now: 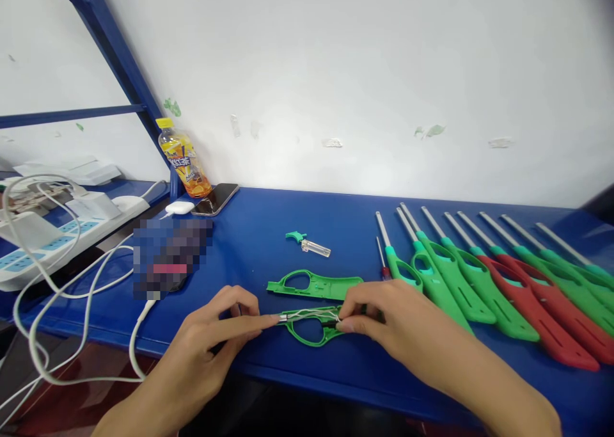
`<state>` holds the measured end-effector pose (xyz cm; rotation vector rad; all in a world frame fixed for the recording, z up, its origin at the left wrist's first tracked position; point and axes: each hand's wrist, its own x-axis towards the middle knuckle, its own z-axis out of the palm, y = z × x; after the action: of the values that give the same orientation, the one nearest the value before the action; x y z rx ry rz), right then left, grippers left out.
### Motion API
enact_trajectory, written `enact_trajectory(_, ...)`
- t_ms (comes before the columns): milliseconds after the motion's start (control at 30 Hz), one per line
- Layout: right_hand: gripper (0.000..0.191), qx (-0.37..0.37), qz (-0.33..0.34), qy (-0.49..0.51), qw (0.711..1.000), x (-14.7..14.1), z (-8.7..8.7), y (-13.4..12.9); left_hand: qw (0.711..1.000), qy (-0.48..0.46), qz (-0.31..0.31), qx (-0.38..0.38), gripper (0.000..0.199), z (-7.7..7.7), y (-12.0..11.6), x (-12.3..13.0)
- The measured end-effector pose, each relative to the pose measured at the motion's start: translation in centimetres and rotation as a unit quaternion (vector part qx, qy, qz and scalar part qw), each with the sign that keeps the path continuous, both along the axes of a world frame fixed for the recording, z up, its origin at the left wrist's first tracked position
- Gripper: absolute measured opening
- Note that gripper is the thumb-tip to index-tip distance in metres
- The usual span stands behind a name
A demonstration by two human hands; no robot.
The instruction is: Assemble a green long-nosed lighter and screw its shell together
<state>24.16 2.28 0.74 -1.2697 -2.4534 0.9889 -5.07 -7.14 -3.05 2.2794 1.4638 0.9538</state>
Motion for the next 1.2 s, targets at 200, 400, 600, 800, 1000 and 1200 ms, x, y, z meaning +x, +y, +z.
enact_trajectory(200, 0.016, 0.000, -0.005, 0.000, 1.000, 0.00, 0.09, 0.00, 0.999, -0.038, 0.008, -0.036, 0.028, 0.86, 0.04, 0.15)
enact_trajectory(400, 0.015, -0.002, -0.004, 0.005, 1.000, -0.02, 0.17, -0.09, 0.994, -0.077, 0.041, -0.068, 0.018, 1.04, 0.27, 0.37)
enact_trajectory(600, 0.015, 0.001, -0.006, 0.000, 1.000, -0.16, 0.07, 0.06, 0.994, -0.065, 0.059, -0.067, 0.016, 0.80, 0.59, 0.32)
enact_trajectory(800, 0.015, -0.003, -0.004, 0.003, 1.000, -0.04, 0.01, 0.02, 0.996, -0.041, 0.045, -0.060, 0.016, 0.89, 0.60, 0.32)
enact_trajectory(1000, 0.016, -0.004, -0.004, 0.006, 1.000, 0.11, 0.04, -0.02, 0.996, -0.031, 0.054, -0.063, 0.017, 0.82, 0.62, 0.39)
enact_trajectory(1200, 0.015, -0.002, -0.007, 0.005, 1.000, -0.01, 0.00, 0.06, 0.997, -0.033, 0.039, -0.054, 0.019, 0.66, 0.78, 0.37)
